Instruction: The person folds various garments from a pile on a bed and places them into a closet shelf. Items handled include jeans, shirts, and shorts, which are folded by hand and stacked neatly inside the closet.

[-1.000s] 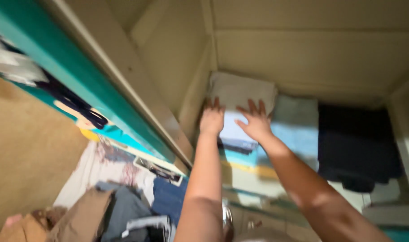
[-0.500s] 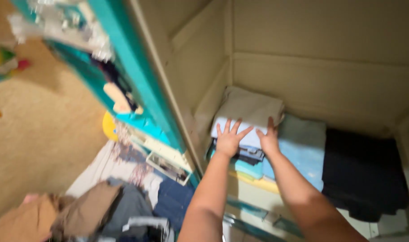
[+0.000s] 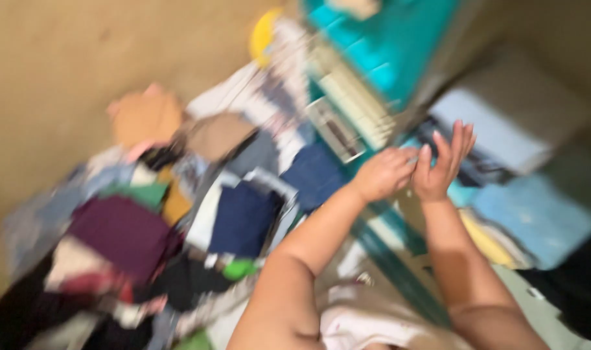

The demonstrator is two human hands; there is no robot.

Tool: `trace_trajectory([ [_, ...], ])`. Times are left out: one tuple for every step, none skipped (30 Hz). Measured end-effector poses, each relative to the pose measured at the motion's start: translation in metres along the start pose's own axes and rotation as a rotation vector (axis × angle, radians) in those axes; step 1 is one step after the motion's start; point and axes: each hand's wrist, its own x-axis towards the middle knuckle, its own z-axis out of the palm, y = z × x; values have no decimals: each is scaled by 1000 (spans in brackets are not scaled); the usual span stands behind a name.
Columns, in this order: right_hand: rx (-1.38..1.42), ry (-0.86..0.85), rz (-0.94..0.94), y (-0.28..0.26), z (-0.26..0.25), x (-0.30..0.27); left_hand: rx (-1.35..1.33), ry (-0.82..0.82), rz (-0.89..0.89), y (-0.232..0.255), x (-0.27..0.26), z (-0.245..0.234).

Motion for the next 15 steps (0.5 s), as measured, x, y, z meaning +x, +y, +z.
trace_trajectory([
  [39, -25, 1, -19, 15, 3, 20, -3, -42, -5, -14, -23],
  [122, -43, -54, -38, 30, 6, 18, 67, -111, -11, -28, -46],
  [210, -56, -110, -58, 48, 12, 24, 137, -177, -18, -42, -71],
  [254, -76, -109, -76, 64, 15, 52, 136, -216, -23, -55, -95],
  [312, -122, -120, -96, 82, 16, 115, 176, -290, -29, -72, -119],
  [370, -168, -132, -119, 101, 17, 181, 215, -363, -34, -89, -145],
  [397, -167, -140, -146, 116, 18, 207, 218, -373, -38, -113, -170],
  [467, -200, -127, -174, 132, 19, 257, 225, -432, -42, -136, -195],
  [537, -243, -108, -200, 145, 15, 301, 229, -499, -43, -162, -216],
  [564, -252, -110, -227, 162, 14, 321, 229, -519, -46, -187, -237],
  [599, -266, -115, -255, 179, 13, 376, 218, -581, -50, -212, -259],
  [634, -281, -120, -282, 196, 12, 432, 208, -644, -53, -237, -281],
  [660, -285, -122, -308, 213, 11, 453, 206, -659, -56, -261, -303],
  [698, -323, -123, -332, 230, 10, 499, 208, -716, -59, -284, -323],
  [731, -366, -122, -354, 242, 6, 538, 210, -777, -57, -307, -339],
])
